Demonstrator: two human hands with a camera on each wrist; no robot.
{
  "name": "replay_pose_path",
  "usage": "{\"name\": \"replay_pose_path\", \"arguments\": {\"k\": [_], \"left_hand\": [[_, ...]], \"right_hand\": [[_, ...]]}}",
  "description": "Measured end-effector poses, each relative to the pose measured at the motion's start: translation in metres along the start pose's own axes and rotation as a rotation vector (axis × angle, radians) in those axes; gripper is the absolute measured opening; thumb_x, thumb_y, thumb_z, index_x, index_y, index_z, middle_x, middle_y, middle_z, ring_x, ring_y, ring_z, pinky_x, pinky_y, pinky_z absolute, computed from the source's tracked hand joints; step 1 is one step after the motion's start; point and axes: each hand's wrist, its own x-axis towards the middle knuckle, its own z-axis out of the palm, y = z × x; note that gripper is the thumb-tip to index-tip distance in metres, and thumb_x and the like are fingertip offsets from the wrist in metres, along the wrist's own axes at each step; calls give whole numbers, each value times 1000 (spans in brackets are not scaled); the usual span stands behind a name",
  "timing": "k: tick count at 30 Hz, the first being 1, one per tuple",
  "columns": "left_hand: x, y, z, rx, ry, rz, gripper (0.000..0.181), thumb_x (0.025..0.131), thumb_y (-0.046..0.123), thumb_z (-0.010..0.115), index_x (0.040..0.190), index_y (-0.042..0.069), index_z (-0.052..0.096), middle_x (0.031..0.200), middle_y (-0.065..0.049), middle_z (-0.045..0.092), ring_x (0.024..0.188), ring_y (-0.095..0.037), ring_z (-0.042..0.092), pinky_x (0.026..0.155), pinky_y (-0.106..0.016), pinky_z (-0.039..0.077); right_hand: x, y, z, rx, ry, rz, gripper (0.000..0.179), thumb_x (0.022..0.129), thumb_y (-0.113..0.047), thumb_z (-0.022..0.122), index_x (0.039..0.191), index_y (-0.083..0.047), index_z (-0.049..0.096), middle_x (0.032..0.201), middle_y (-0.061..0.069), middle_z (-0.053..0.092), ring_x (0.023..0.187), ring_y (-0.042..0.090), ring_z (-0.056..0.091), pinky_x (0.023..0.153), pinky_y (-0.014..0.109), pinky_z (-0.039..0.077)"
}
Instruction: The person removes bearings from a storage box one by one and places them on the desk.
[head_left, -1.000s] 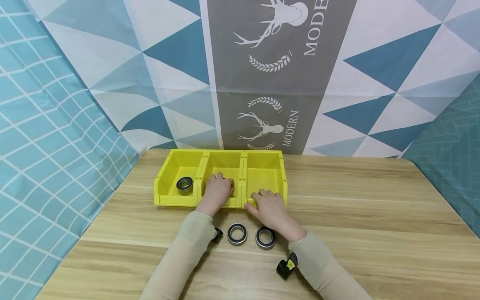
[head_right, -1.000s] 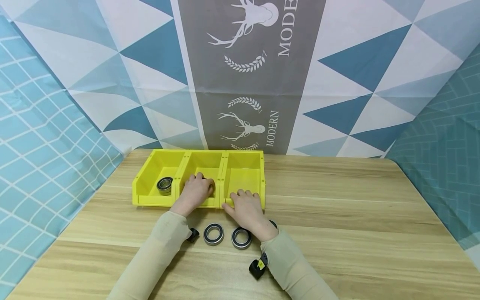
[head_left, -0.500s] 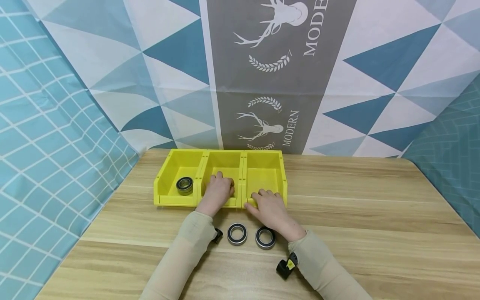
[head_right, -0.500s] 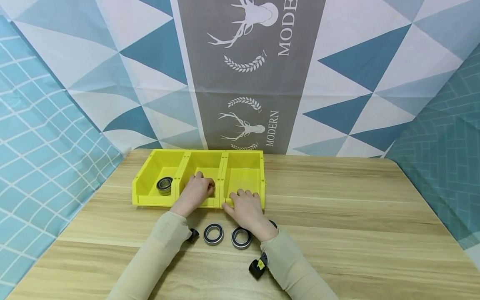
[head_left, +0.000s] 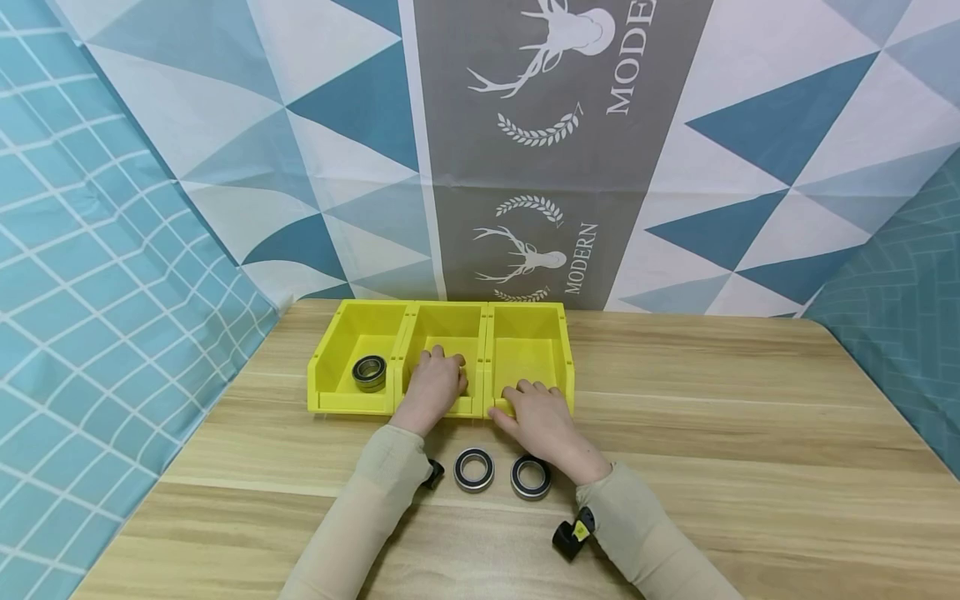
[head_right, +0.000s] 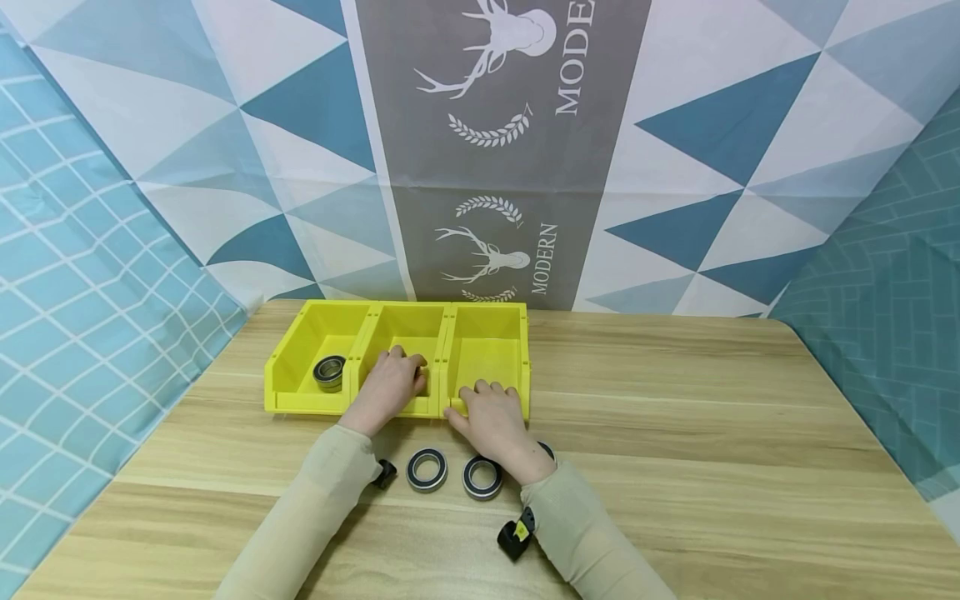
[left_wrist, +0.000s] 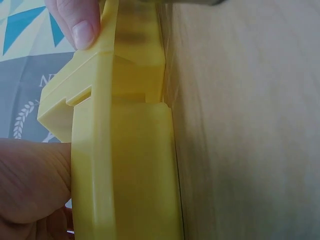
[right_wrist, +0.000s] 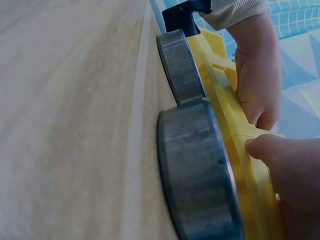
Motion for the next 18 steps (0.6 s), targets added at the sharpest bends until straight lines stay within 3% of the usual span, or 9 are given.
{"name": "replay_pose_path", "arguments": {"k": [6,18], "left_hand": [[0,0,-2,-3,-6,-18,16,82,16,62,86,1,59,81,-19,56,79,-34,53,69,-42,46],[-3,-2,2,83,8,42,19,90,16,51,82,0,58,77,-19,55,75,-34,53,65,-42,46]], "right_hand": [[0,0,0,-3,9,-4,45,90,-49,45,108,-12,62,99,7,60,88,24,55,73,42,42],[0,0,1,-1,12,-4,44,89,-49,46,107,-11,62,99,7,60,88,25,55,72,42,42]]}}
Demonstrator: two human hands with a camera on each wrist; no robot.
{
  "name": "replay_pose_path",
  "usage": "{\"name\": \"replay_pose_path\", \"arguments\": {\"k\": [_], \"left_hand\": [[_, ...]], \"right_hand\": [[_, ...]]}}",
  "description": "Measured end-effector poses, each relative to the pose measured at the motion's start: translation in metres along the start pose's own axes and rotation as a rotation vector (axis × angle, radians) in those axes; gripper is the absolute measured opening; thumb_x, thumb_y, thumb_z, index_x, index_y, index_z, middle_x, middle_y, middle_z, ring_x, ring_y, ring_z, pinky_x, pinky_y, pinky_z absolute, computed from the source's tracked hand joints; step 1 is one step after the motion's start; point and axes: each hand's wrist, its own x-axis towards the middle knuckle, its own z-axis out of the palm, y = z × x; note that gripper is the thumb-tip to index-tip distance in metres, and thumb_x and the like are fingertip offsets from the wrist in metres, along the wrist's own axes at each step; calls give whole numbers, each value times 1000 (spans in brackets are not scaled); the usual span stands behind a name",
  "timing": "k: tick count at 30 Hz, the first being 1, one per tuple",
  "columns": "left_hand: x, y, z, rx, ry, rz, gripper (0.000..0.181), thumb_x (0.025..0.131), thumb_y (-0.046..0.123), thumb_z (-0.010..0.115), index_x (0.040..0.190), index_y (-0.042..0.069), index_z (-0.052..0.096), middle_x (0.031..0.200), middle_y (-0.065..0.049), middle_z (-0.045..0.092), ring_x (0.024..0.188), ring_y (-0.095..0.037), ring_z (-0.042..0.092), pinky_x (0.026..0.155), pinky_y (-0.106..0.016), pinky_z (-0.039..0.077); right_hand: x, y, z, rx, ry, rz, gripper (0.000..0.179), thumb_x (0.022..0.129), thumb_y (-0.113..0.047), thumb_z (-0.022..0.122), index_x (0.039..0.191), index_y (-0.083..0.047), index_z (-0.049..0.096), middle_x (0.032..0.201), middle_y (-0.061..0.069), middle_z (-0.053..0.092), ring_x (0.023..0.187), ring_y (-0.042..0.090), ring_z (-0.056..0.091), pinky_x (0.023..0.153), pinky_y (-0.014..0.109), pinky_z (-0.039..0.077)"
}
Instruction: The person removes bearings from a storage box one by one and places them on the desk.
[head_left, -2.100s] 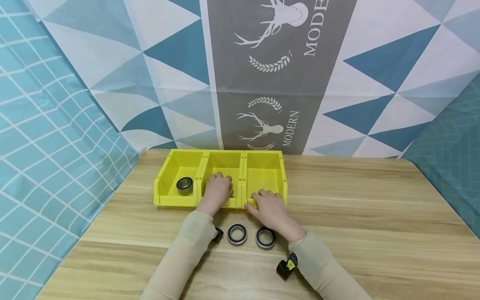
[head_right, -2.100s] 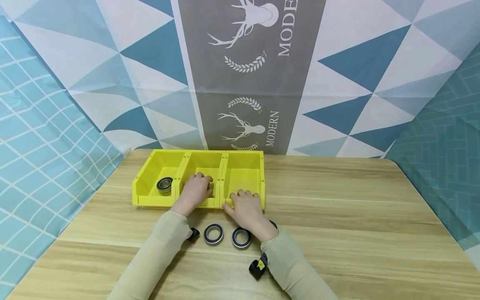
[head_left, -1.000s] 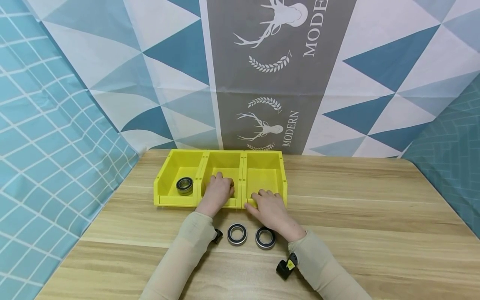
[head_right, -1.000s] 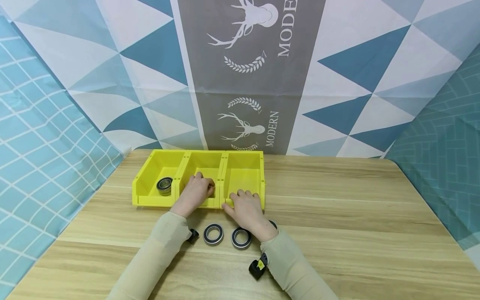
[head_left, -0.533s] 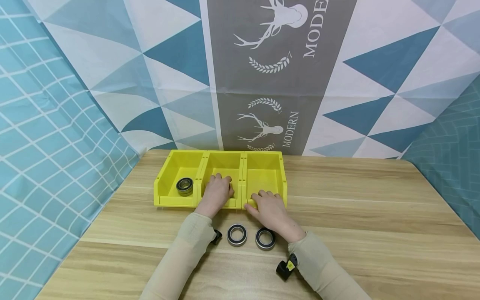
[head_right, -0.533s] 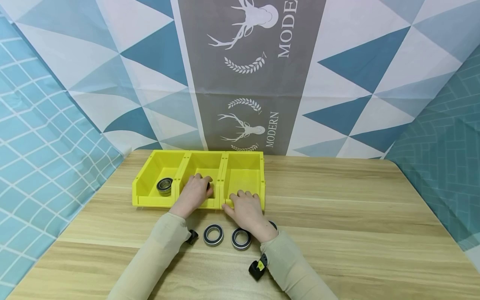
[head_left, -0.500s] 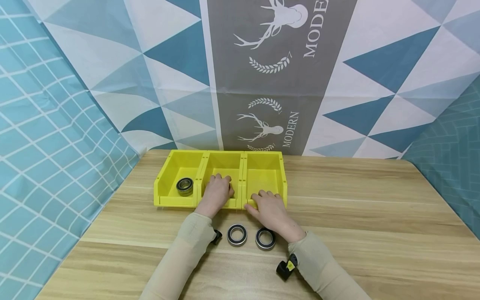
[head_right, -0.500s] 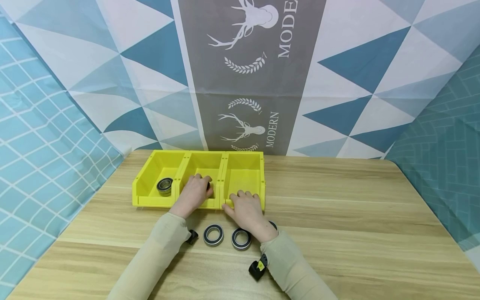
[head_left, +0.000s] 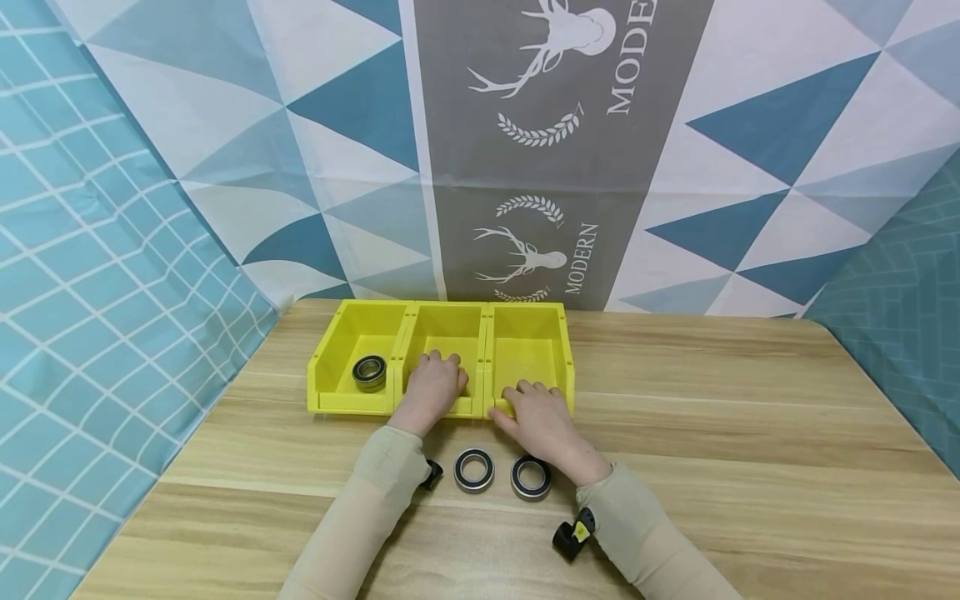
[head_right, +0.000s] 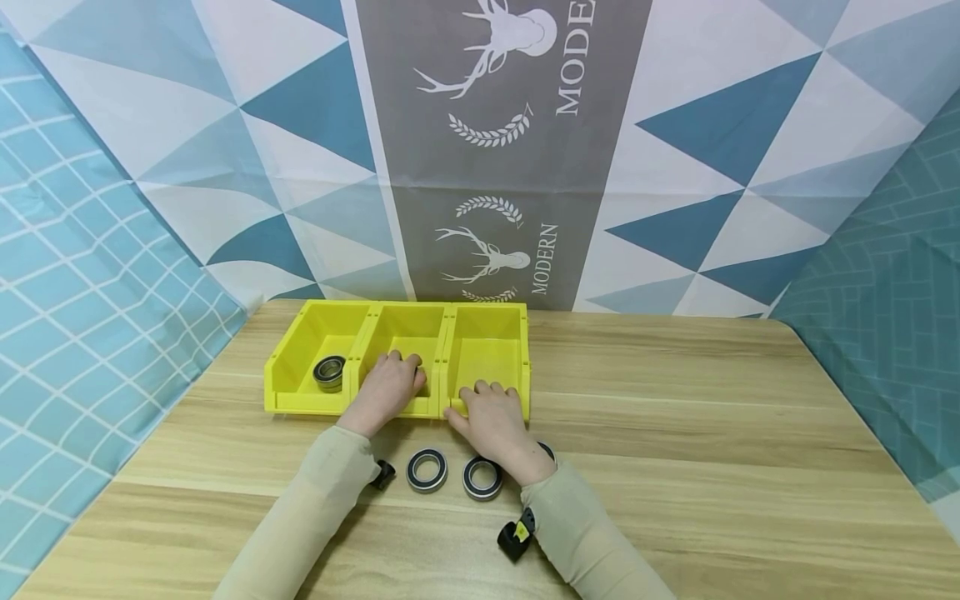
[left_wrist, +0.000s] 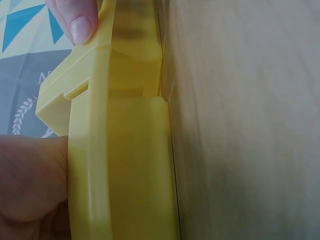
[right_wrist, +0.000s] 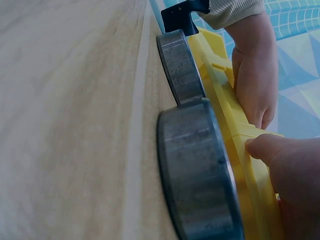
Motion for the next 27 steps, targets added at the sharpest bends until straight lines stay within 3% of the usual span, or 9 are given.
{"name": "replay_pose_path", "arguments": {"k": [3,7,10,15,21,27], "left_hand": [[0,-1,0,26,-16,17,20,91,16,48,84,0,57,77,-19,56,75,-34,53,64,-42,47],[1,-2,-1,107,-68,83,16,91,14,47,85,2,56,77,-15,55,73,-33,54,64,-42,47],[2,-2,-2,93,-117,74,19,92,16,45,84,3,56,76,-13,55,72,-31,55,63,-42,48],[3,-2,-3,14,-153,-12,30,95,25,42,86,2,59,77,-14,57,74,-31,58,63,-43,49],[5,-4,-1,-44,-135,-125,38,93,33,43,85,0,60,77,-19,60,73,-35,61,61,-44,50],[7,-5,-3,-93,-159,-138,40,89,36,48,99,-1,59,90,-22,59,80,-38,59,68,-46,49]], "right_hand": [[0,0,0,1,4,-1,44,89,-49,46,107,-11,63,98,6,60,88,24,55,72,42,42],[0,0,0,0,4,1,44,89,-49,46,107,-12,62,98,6,60,88,24,55,72,41,42],[0,0,0,0,1,4,44,89,-49,46,106,-12,62,98,6,60,88,24,55,72,41,42],[0,-1,1,1,-1,4,44,89,-49,46,106,-12,62,97,6,60,87,24,55,72,41,42],[0,-1,1,0,-3,-1,44,90,-49,45,106,-12,62,96,6,59,86,24,54,71,41,41],[0,-1,1,4,-11,0,44,90,-48,46,108,-11,62,99,7,60,88,24,55,72,42,42]]}}
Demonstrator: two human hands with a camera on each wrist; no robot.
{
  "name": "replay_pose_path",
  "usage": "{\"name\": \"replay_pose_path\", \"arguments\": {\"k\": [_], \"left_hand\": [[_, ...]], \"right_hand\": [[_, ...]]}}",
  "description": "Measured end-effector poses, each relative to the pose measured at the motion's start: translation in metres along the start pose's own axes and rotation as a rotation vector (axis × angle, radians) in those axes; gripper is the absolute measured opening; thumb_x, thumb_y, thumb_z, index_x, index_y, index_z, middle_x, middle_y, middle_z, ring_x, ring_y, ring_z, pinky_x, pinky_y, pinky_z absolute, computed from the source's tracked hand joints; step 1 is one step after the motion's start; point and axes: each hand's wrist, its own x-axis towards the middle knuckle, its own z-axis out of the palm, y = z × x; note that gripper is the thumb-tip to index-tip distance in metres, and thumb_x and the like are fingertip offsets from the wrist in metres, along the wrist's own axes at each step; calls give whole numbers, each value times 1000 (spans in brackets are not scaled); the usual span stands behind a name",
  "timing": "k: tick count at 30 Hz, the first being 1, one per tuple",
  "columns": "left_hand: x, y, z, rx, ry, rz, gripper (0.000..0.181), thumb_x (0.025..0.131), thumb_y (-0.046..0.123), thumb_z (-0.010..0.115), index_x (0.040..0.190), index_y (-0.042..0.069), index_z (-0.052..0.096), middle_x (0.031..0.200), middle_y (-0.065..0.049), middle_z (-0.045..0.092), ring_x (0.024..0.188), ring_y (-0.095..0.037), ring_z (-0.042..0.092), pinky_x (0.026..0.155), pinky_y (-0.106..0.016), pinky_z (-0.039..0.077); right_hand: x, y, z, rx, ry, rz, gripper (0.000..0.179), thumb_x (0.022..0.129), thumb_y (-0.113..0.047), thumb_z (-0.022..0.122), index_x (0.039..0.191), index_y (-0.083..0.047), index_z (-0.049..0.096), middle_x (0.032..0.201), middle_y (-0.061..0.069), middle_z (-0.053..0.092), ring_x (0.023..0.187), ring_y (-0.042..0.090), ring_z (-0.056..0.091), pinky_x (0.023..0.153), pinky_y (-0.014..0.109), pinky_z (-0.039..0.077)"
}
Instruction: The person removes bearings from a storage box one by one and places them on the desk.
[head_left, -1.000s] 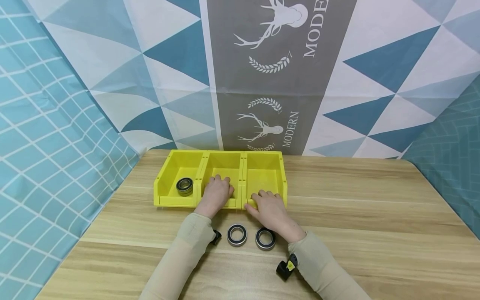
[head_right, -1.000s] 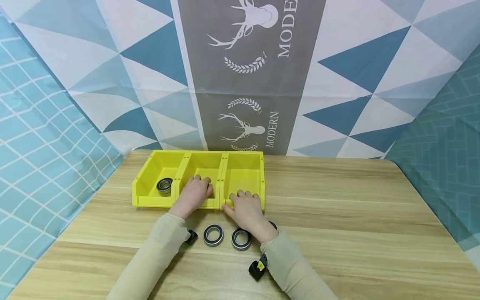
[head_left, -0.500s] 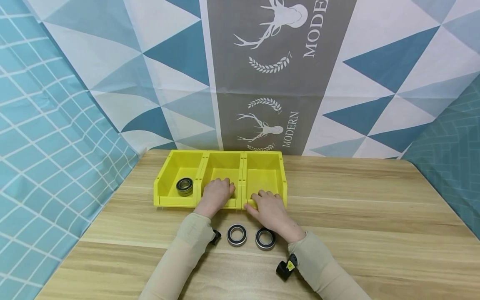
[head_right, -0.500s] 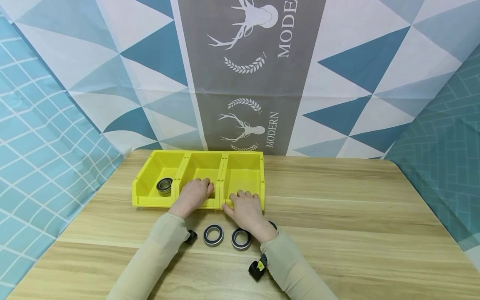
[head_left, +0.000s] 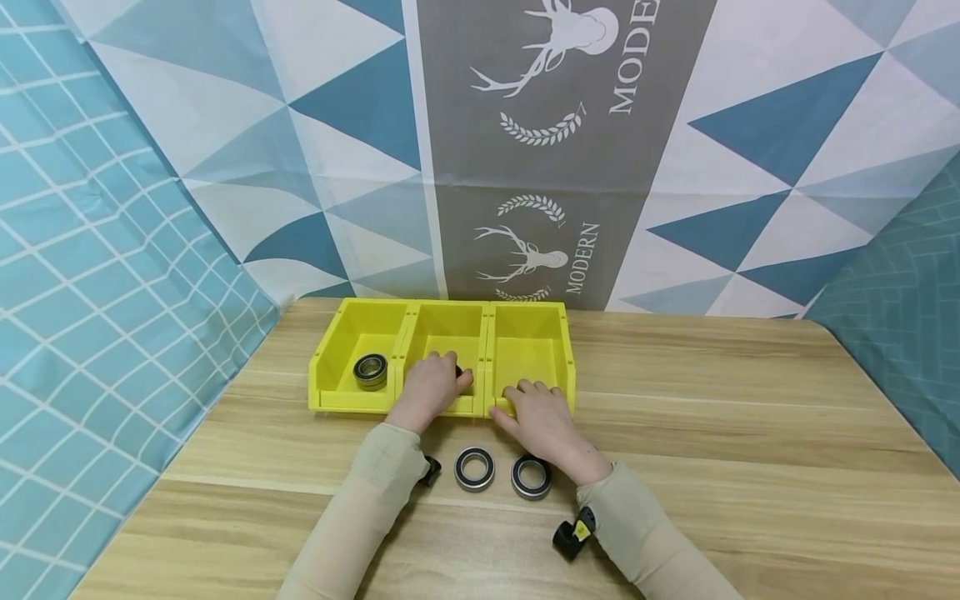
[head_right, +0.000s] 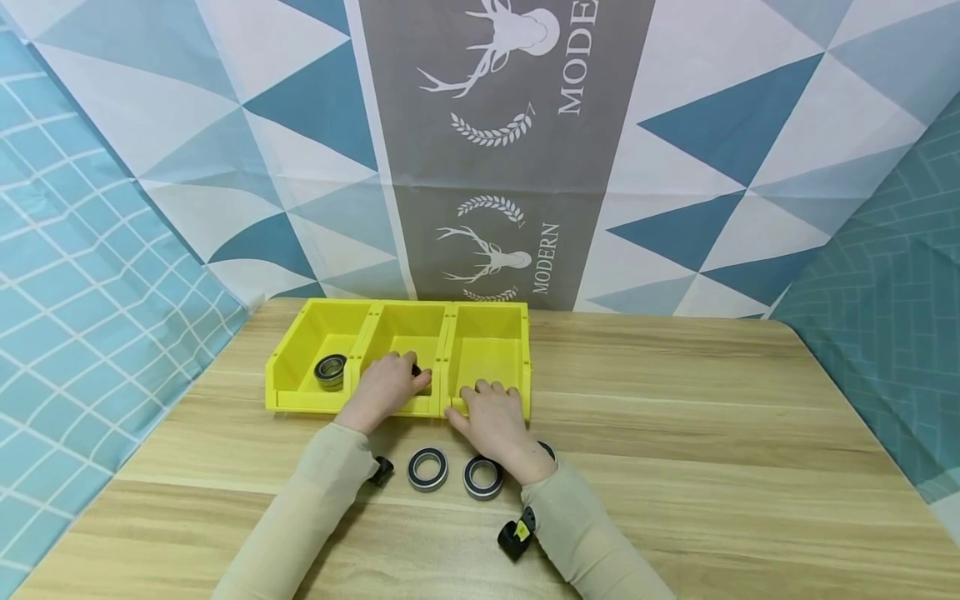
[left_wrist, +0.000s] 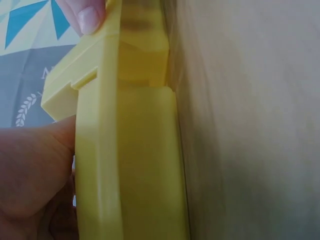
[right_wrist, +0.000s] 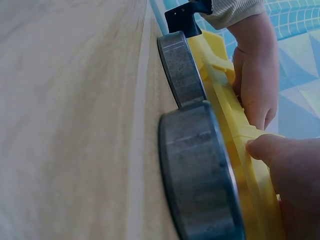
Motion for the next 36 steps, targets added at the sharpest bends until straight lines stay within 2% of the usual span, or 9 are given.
{"name": "replay_pose_path", "arguments": {"k": [5,13,17,22,29,36], "left_hand": [[0,1,-3,-21,-17,8,41,86,36,54,105,-1,58,95,-22,56,81,-37,58,69,-45,49],[-1,0,-6,-50,-19,30,35,81,31,60,99,1,59,91,-17,53,75,-33,56,66,-42,49],[-2,0,-8,-25,-12,50,32,78,30,63,95,3,60,91,-16,53,73,-31,56,65,-42,48],[-2,1,-10,13,-8,62,34,76,32,64,97,5,61,93,-15,53,74,-29,56,62,-41,48],[0,0,-14,-8,2,63,38,74,33,67,98,5,61,93,-14,53,72,-24,52,60,-39,47],[-1,-3,-15,-10,-17,56,43,73,34,67,103,5,60,100,-15,52,73,-23,52,61,-38,48]], "right_hand": [[0,0,0,4,-11,3,45,90,-48,45,109,-11,62,101,7,60,89,24,55,73,43,42],[0,0,0,-5,1,1,44,90,-48,46,107,-12,62,99,6,60,88,24,55,72,42,42],[0,0,0,-6,9,4,43,90,-48,46,106,-12,62,97,6,60,87,24,55,71,42,42],[0,0,-1,-10,14,6,42,90,-48,45,105,-12,62,96,6,60,85,24,54,70,41,42],[-1,0,-4,-14,11,9,42,90,-48,45,104,-13,62,96,6,60,85,24,55,71,41,42],[-1,0,-2,-7,2,-2,44,90,-49,44,106,-12,62,98,6,60,87,24,55,72,42,42]]}}
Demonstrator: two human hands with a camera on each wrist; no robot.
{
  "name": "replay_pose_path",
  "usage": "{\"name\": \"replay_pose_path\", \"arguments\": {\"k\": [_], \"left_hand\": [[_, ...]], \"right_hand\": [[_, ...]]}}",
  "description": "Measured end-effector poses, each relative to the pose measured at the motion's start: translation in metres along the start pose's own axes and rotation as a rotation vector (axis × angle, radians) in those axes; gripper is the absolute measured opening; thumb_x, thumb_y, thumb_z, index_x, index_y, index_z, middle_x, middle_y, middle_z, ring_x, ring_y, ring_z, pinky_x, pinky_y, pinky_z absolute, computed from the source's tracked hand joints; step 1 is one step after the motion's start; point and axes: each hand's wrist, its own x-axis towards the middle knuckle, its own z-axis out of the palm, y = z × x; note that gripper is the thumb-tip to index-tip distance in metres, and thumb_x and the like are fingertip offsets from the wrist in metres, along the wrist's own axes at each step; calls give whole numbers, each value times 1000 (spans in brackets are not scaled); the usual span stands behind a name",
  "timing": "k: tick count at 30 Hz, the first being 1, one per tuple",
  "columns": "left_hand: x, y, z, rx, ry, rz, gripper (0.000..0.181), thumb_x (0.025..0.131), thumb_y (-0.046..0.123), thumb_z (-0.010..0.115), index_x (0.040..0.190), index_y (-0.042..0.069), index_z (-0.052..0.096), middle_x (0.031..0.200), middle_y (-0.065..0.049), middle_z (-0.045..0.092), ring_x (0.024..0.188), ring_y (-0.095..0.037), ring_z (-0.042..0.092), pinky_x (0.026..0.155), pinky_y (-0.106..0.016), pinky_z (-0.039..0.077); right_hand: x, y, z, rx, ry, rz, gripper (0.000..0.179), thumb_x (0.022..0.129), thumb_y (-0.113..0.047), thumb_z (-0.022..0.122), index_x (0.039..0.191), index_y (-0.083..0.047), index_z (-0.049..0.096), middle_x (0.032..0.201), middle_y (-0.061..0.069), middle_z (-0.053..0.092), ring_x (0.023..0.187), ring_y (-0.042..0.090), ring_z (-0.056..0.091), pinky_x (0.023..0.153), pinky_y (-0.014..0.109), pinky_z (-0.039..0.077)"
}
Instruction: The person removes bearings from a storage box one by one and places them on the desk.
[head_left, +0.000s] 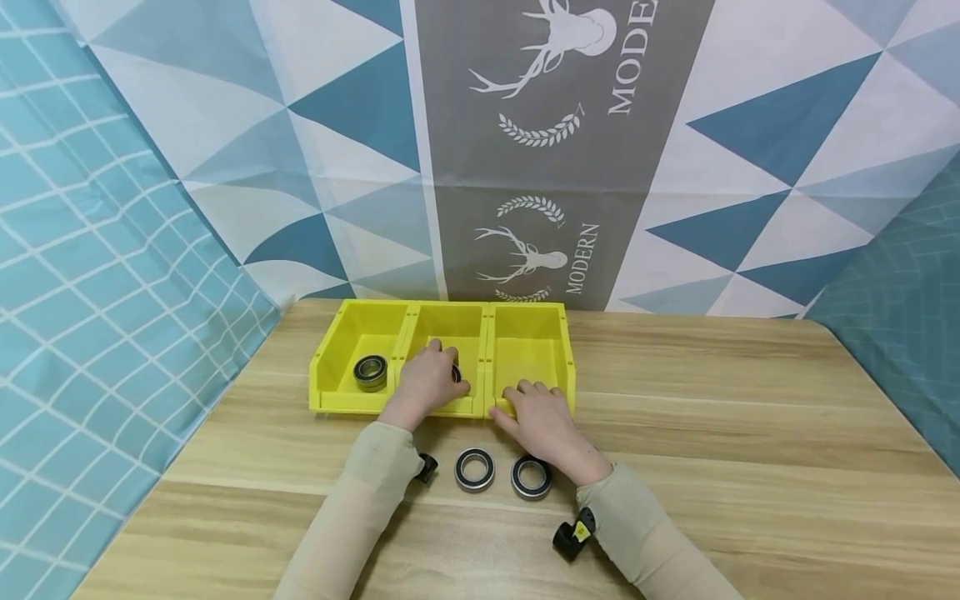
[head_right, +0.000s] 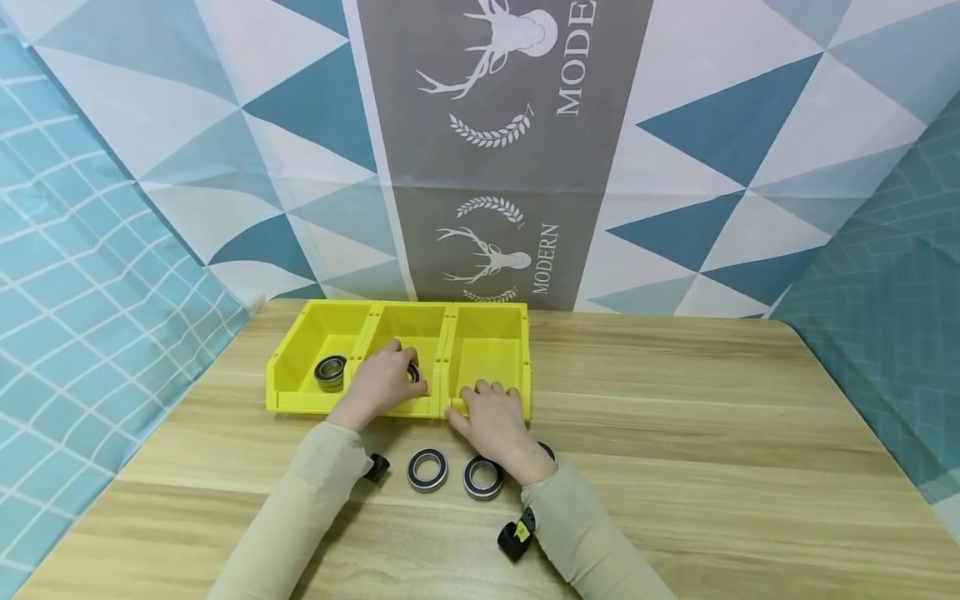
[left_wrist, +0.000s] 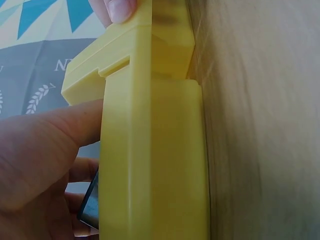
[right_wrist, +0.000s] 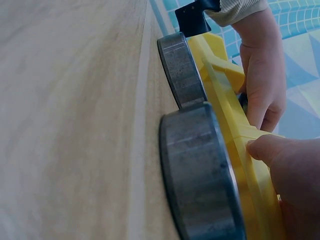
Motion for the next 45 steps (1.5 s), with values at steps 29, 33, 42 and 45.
{"name": "replay_pose_path", "arguments": {"k": [29,33,42,45], "left_hand": [[-24,-3,-16,-171,38,121,25,73,25,69,90,10,58,86,-5,45,69,-17,44,63,-28,42],[-30,-2,-18,-152,31,138,24,72,25,69,88,10,57,83,-4,43,67,-16,43,60,-27,40],[-42,-7,-19,-109,52,186,22,71,24,69,85,11,56,80,-3,42,62,-14,41,56,-25,38],[-46,-6,-19,-106,44,206,22,71,23,69,85,11,57,80,-2,43,62,-14,42,57,-25,38]], "right_hand": [[0,0,0,21,0,10,43,90,-48,45,106,-12,62,98,6,59,89,24,54,73,42,41],[-1,0,0,15,3,10,44,90,-49,44,107,-12,62,99,6,60,89,24,54,73,42,42],[0,0,2,14,-7,10,45,90,-50,43,108,-12,61,99,6,59,89,24,54,73,42,41],[0,0,2,14,3,9,44,90,-49,44,107,-12,62,98,6,59,88,24,54,73,42,41]]}}
